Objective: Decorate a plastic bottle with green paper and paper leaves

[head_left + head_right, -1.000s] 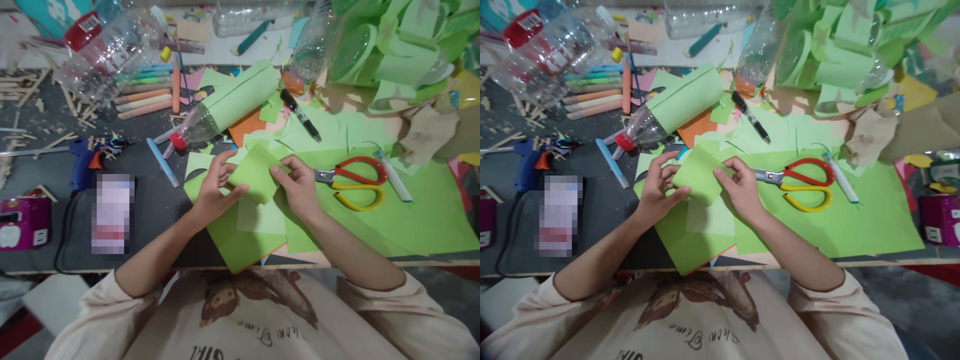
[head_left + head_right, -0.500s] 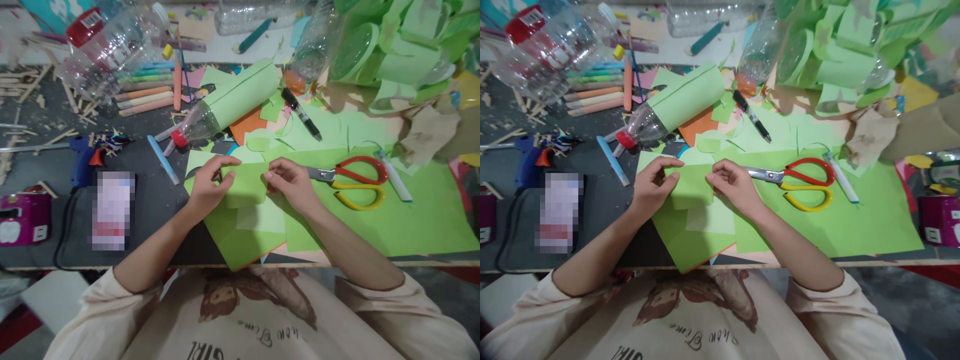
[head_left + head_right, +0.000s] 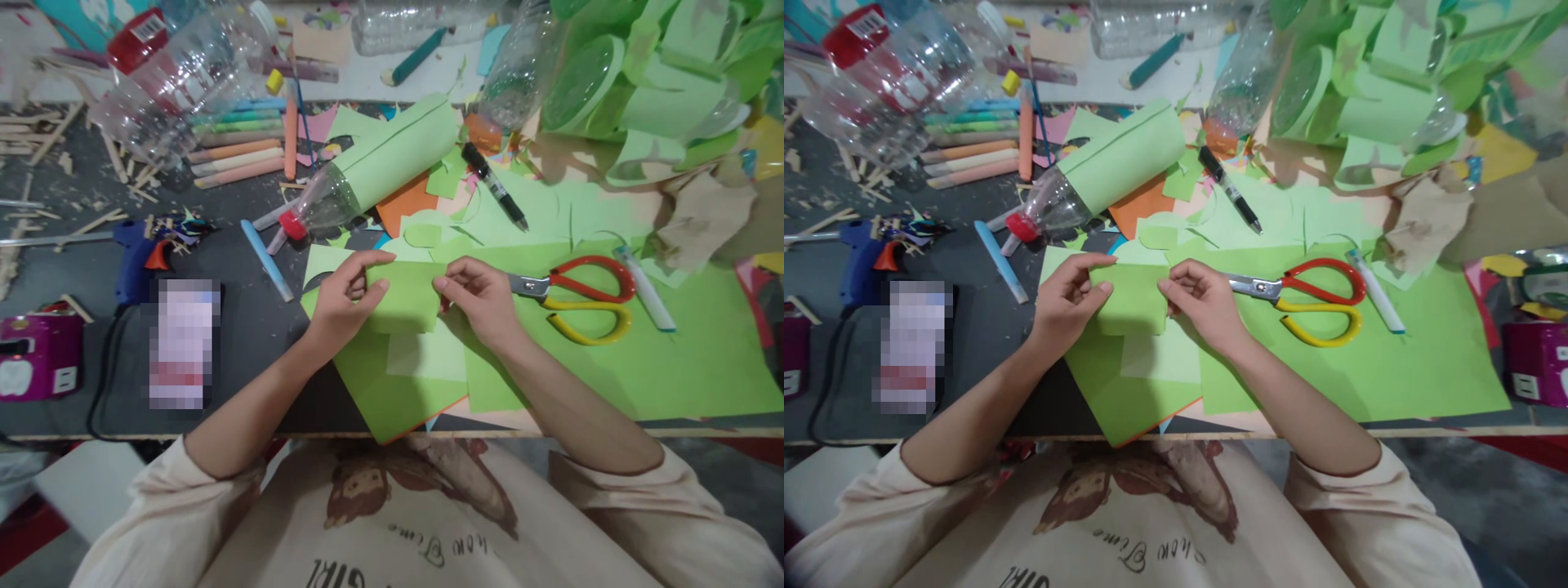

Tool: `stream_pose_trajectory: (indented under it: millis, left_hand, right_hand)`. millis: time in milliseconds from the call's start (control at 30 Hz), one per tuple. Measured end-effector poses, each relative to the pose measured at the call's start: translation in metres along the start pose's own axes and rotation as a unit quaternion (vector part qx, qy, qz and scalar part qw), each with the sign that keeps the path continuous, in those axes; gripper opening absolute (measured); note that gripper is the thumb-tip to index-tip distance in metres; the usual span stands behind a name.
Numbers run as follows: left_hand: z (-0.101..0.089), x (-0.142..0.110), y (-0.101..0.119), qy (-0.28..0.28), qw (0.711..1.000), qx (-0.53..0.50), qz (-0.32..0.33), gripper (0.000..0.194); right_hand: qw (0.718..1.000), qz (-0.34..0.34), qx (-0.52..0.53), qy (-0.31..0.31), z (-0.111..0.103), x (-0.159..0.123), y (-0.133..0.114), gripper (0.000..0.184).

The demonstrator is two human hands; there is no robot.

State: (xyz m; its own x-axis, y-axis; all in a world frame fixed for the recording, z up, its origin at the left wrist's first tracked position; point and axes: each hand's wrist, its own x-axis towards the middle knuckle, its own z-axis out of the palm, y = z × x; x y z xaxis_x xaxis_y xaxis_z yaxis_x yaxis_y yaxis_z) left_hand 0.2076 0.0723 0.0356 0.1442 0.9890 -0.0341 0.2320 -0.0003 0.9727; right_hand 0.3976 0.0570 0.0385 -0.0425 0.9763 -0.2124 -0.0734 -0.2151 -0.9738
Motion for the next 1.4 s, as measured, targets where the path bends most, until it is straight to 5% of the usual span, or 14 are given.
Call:
stream_pose_trajectory:
  millis: [800,1400]
  left_hand:
    - [-0.0018,0.0021,-0.0069,-0.021,0.994,0.049,0.096,0.02]
    - [-0.0015,0.0017,-0.0078,-0.034,0.998,0.023,0.044,0.021]
  right_hand:
    - [1.0,-0.002,0.017,-0.021,-0.0022,0.0005,0.0003,0.033]
    - [1.0,0.002,0.004,-0.017,-0.0033,0.0015,0.0002,0.028]
